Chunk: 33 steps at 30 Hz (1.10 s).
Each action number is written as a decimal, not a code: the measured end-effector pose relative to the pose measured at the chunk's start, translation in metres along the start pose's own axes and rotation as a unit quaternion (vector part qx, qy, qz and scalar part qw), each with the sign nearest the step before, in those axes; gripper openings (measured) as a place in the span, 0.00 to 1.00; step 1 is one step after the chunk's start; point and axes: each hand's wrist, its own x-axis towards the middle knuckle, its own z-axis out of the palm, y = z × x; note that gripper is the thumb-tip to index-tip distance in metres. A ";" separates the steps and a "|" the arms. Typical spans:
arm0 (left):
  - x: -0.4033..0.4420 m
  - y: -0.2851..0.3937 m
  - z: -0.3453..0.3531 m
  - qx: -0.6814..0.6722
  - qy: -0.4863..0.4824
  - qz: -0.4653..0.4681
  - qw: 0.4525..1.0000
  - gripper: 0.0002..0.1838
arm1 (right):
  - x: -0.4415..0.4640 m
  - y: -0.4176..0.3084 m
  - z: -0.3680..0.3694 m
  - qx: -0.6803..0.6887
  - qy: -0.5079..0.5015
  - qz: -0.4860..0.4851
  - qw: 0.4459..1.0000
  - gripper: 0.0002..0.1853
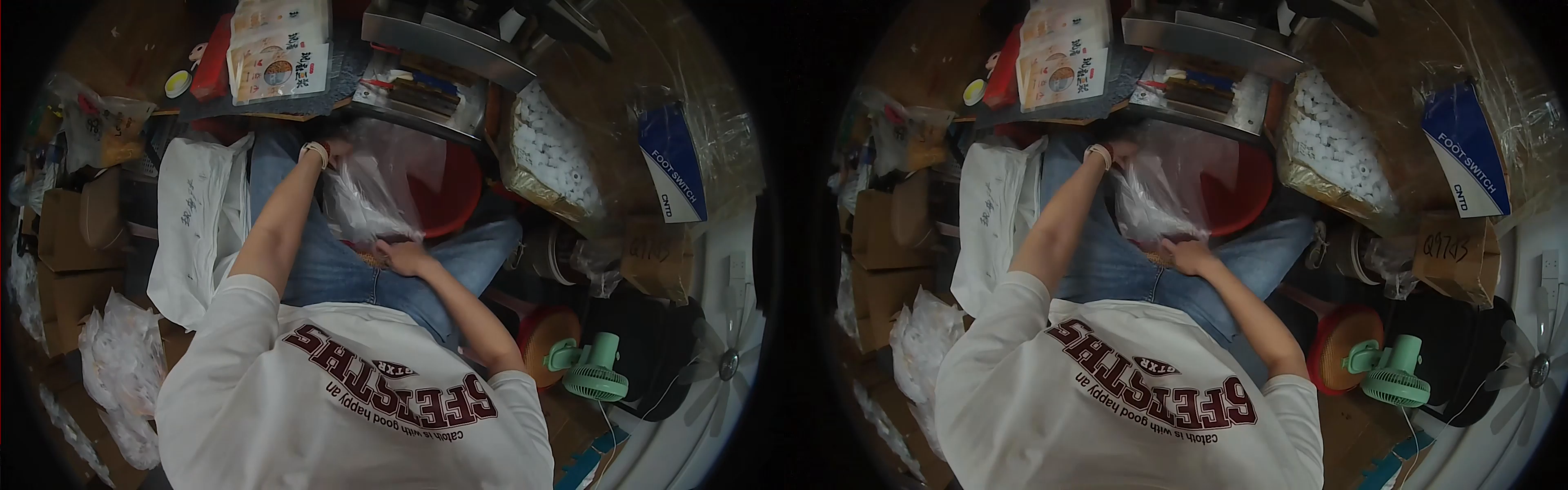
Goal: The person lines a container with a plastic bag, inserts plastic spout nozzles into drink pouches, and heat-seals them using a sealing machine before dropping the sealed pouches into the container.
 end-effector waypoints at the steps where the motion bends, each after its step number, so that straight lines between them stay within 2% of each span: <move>1: 0.021 -0.004 -0.015 0.115 0.016 0.079 0.990 0.22 | -0.002 0.026 -0.004 -0.083 -0.023 -0.033 0.996 0.24; 3: 0.061 -0.025 -0.047 0.333 0.044 0.231 0.913 0.21 | -0.004 0.082 -0.007 -0.071 -0.057 0.109 0.990 0.28; 5: 0.104 -0.029 -0.084 0.518 0.070 0.371 0.768 0.22 | -0.021 0.128 -0.029 -0.009 -0.031 0.192 0.981 0.31; 6: 0.081 -0.030 -0.015 0.518 0.071 0.373 0.767 0.22 | -0.023 0.146 -0.033 -0.012 0.037 0.249 0.968 0.31; 7: 0.039 -0.027 0.020 0.421 0.195 0.250 0.850 0.24 | -0.022 0.164 -0.031 -0.013 0.105 0.304 0.947 0.31; 8: -0.008 -0.019 0.044 0.304 0.312 0.116 0.893 0.27 | -0.019 0.183 -0.030 -0.011 0.105 0.303 0.947 0.31; 9: -0.006 -0.017 0.042 0.304 0.313 0.115 0.892 0.27 | -0.013 0.205 -0.031 0.088 0.139 0.242 0.956 0.41; 10: 0.000 -0.018 0.038 0.392 0.284 0.091 0.870 0.28 | -0.005 0.231 -0.028 0.187 0.170 0.178 0.951 0.52; 11: 0.004 -0.020 0.035 0.476 0.252 0.064 0.840 0.30 | -0.001 0.278 -0.003 0.190 0.167 0.177 0.951 0.52; 12: 0.001 -0.020 0.033 0.477 0.251 0.061 0.840 0.30 | 0.008 0.321 0.020 0.207 0.150 0.135 0.957 0.55; 13: -0.003 -0.018 0.030 0.442 0.215 0.045 0.870 0.29 | 0.045 0.346 0.035 0.222 0.134 0.092 0.961 0.57; 14: -0.004 -0.015 0.027 0.406 0.177 0.031 0.896 0.29 | 0.042 0.359 0.030 0.224 0.134 0.094 0.961 0.57; 15: -0.005 -0.009 0.015 0.408 0.176 0.031 0.895 0.29 | 0.039 0.371 0.022 0.240 0.204 0.066 0.947 0.54; 16: -0.006 -0.005 -0.004 0.555 0.045 0.189 0.809 0.28 | 0.035 0.381 0.017 0.255 0.272 0.039 0.927 0.50; 17: -0.002 -0.002 -0.019 0.662 -0.092 0.332 0.665 0.27 | 0.032 0.390 0.014 0.269 0.339 0.012 0.902 0.47; 18: 0.009 -0.006 -0.025 0.662 -0.096 0.331 0.665 0.27 | 0.029 0.396 0.013 0.282 0.402 -0.014 0.871 0.44; 19: 0.027 -0.014 -0.030 0.535 0.024 0.382 0.754 0.26 | 0.027 0.400 0.016 0.294 0.463 -0.038 0.836 0.40; 20: 0.030 -0.016 -0.024 0.387 0.145 0.416 0.810 0.25 | 0.037 0.409 0.027 0.296 0.464 -0.033 0.834 0.40; 21: 0.034 -0.015 -0.016 0.390 0.140 0.415 0.810 0.25 | 0.054 0.414 0.042 0.282 0.495 0.010 0.822 0.41; 22: 0.021 -0.010 0.008 0.405 0.339 0.353 0.772 0.24 | 0.070 0.425 0.056 0.266 0.525 0.051 0.807 0.42; 23: 0.014 -0.004 0.020 0.398 0.526 0.277 0.699 0.24 | 0.084 0.437 0.071 0.266 0.526 0.050 0.806 0.42; 24: 0.098 -0.012 -0.043 0.417 0.504 0.210 0.727 0.27 | 0.096 0.448 0.087 0.080 0.518 0.142 0.840 0.42; 25: 0.093 -0.002 -0.046 0.415 0.509 0.213 0.724 0.27 | 0.103 0.454 0.091 -0.109 0.491 0.227 0.834 0.43; 26: 0.088 -0.013 -0.034 0.415 0.501 0.220 0.727 0.26 | 0.068 0.336 -0.014 0.322 0.394 0.243 0.826 0.37; 27: 0.081 -0.025 -0.019 0.413 0.499 0.228 0.727 0.26 | 0.084 0.336 -0.043 0.316 0.401 0.229 0.829 0.37; 29: 0.069 -0.028 0.005 0.400 0.516 0.238 0.719 0.26 | 0.055 0.305 -0.021 0.314 0.450 0.179 0.817 0.36; 30: 0.060 -0.006 0.007 0.391 0.525 0.239 0.717 0.25 | 0.018 0.288 0.019 0.316 0.468 0.152 0.811 0.35; 33: 0.040 -0.015 0.049 0.378 0.529 0.241 0.720 0.24 | 0.013 0.283 0.000 0.330 0.516 0.096 0.785 0.33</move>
